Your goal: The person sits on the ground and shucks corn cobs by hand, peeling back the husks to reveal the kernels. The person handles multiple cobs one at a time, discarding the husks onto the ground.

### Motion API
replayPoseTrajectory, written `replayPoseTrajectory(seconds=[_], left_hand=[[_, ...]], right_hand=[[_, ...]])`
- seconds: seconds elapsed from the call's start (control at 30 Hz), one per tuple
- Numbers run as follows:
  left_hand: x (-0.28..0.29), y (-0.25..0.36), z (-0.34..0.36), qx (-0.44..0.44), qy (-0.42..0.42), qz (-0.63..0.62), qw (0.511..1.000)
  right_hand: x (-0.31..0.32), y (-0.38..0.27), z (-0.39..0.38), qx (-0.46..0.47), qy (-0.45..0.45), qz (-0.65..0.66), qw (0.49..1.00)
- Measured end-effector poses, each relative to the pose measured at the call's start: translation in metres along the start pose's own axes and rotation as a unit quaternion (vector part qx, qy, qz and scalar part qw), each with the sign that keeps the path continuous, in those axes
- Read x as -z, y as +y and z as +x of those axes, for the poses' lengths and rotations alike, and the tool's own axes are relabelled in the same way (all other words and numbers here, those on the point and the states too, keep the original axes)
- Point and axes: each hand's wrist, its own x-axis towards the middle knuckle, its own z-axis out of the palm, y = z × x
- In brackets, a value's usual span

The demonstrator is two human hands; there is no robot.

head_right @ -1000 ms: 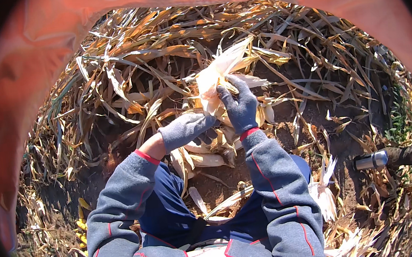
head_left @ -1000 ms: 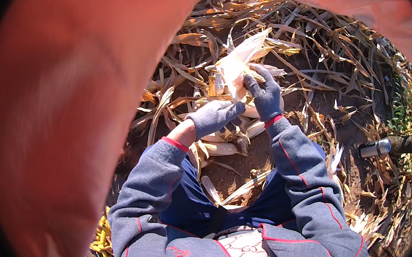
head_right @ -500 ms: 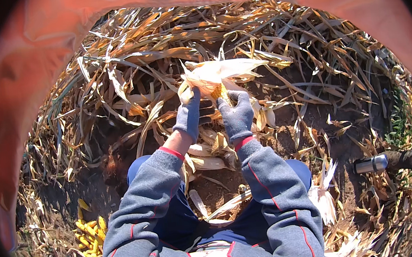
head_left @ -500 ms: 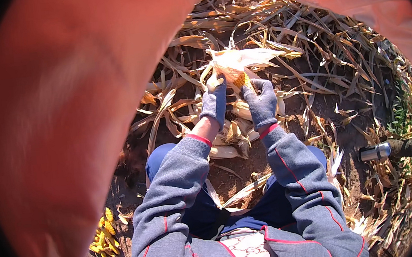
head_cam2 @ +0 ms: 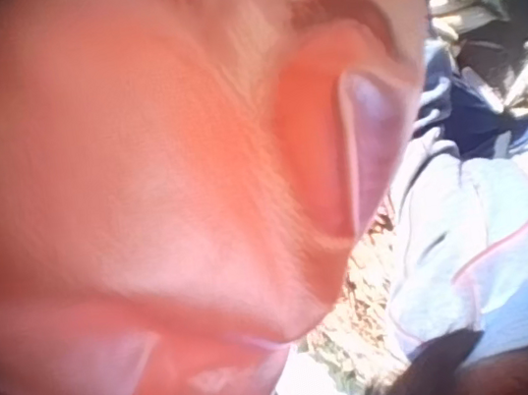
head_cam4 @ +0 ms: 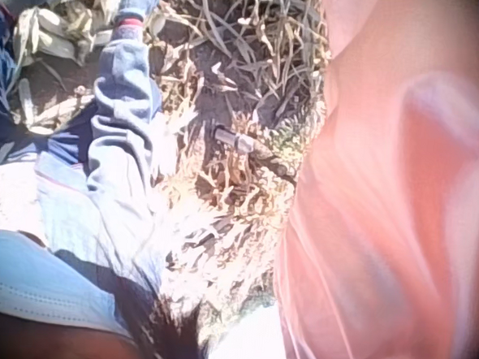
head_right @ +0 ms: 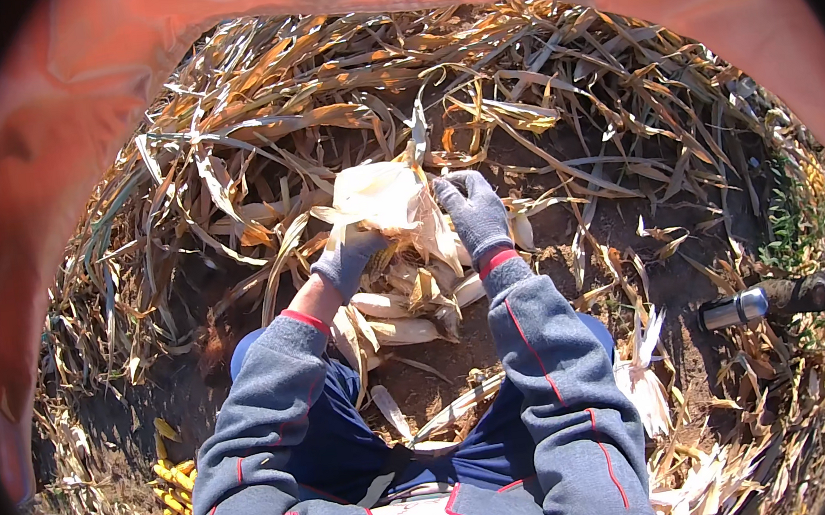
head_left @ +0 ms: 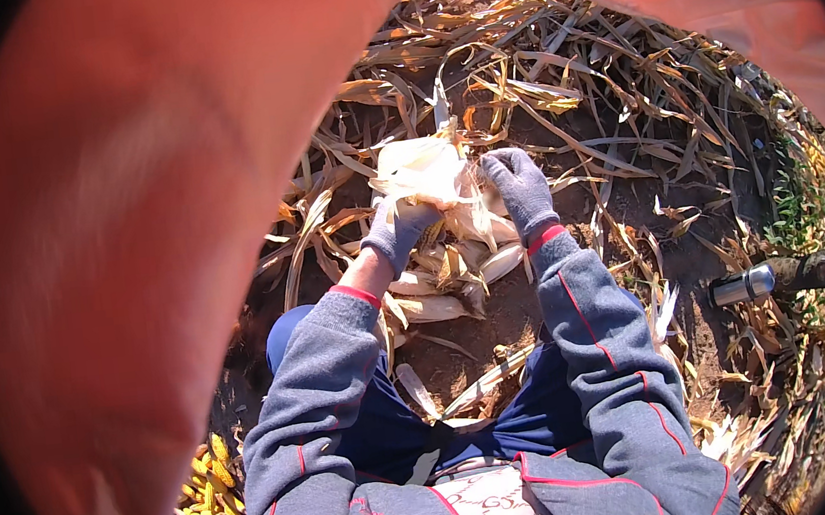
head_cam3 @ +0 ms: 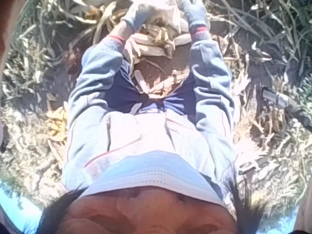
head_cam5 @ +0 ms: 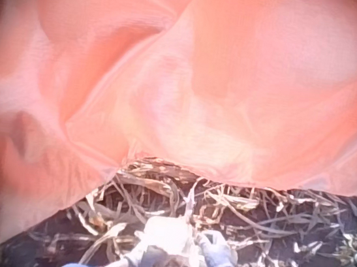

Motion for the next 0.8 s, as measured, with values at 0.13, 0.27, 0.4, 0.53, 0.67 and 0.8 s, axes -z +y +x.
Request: replayPoseTrajectory(seconds=[0.13,0.27,0.4,0.53,0.67,0.8], left_hand=[[-0.011,0.010,-0.015,0.015,-0.063,0.113,0.991],[-0.019,0.008,-0.004,-0.036,0.017,0.231,0.972],[-0.022,-0.008,0.002,-0.062,0.055,0.324,0.942],[-0.018,-0.026,-0.004,-0.063,0.071,0.407,0.909],[-0.014,-0.050,0.001,-0.062,0.083,0.475,0.874],[0.003,-0.080,0.006,-0.058,0.069,0.506,0.858]], right_hand=[[0.000,0.015,0.012,-0.038,-0.004,-0.003,0.999],[-0.005,0.024,0.017,-0.115,-0.001,0.121,0.986],[-0.010,0.035,0.014,-0.138,0.037,0.132,0.981],[-0.020,0.016,0.004,-0.050,0.074,0.164,0.982],[-0.015,0.003,0.000,-0.099,0.031,0.202,0.974],[-0.011,-0.011,-0.011,-0.153,0.028,0.227,0.961]])
